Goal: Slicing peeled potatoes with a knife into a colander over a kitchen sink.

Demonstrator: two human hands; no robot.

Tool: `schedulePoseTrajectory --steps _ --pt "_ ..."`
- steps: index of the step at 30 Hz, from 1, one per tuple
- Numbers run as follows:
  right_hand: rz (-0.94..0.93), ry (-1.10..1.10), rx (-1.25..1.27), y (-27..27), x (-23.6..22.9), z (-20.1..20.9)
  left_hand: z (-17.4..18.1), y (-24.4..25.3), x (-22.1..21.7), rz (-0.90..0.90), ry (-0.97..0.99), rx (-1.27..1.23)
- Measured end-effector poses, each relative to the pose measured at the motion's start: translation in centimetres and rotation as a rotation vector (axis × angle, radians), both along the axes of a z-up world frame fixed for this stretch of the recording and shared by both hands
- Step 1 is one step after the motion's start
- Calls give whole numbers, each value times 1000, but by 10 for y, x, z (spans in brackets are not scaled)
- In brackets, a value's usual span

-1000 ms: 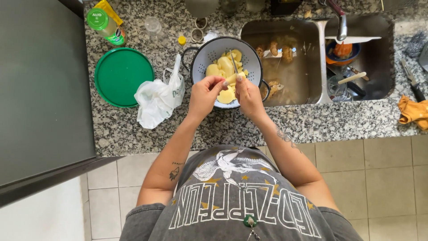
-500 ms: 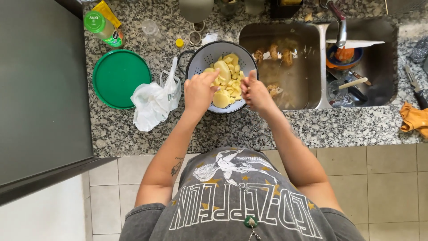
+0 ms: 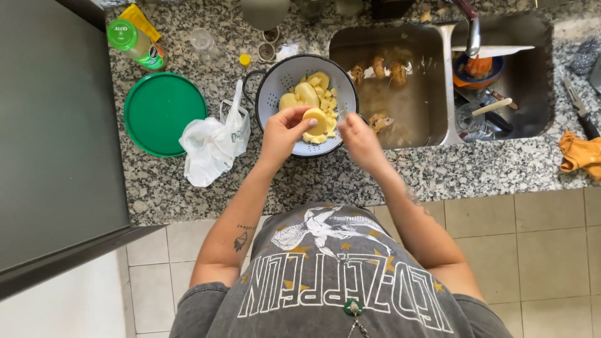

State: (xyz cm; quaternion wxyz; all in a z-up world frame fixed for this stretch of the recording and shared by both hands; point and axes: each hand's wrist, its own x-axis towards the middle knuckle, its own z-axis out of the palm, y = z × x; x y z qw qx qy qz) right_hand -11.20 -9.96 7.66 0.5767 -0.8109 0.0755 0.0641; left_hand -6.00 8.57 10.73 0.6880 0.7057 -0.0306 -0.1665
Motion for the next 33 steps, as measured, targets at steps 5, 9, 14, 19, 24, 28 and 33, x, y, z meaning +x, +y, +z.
schedulePoseTrajectory --steps 5,9,14,19,24,28,33 --pt "35 -57 -107 34 2 25 22 0 -10 75 83 -112" --pt "42 -56 -245 51 -2 53 24 4 -13 91 52 -81" --pt "19 -43 -249 65 -3 55 16 8 -11 141 43 -54" --pt "1 -96 -225 71 -1 63 -2 5 -9 166 48 -108" --pt "9 -115 -244 62 4 49 0 4 -4 170 137 -196" --pt "-36 -72 -102 50 14 10 0 5 1 180 156 -247" --pt "-189 -29 312 51 20 6 4 12 9 253 71 -213"
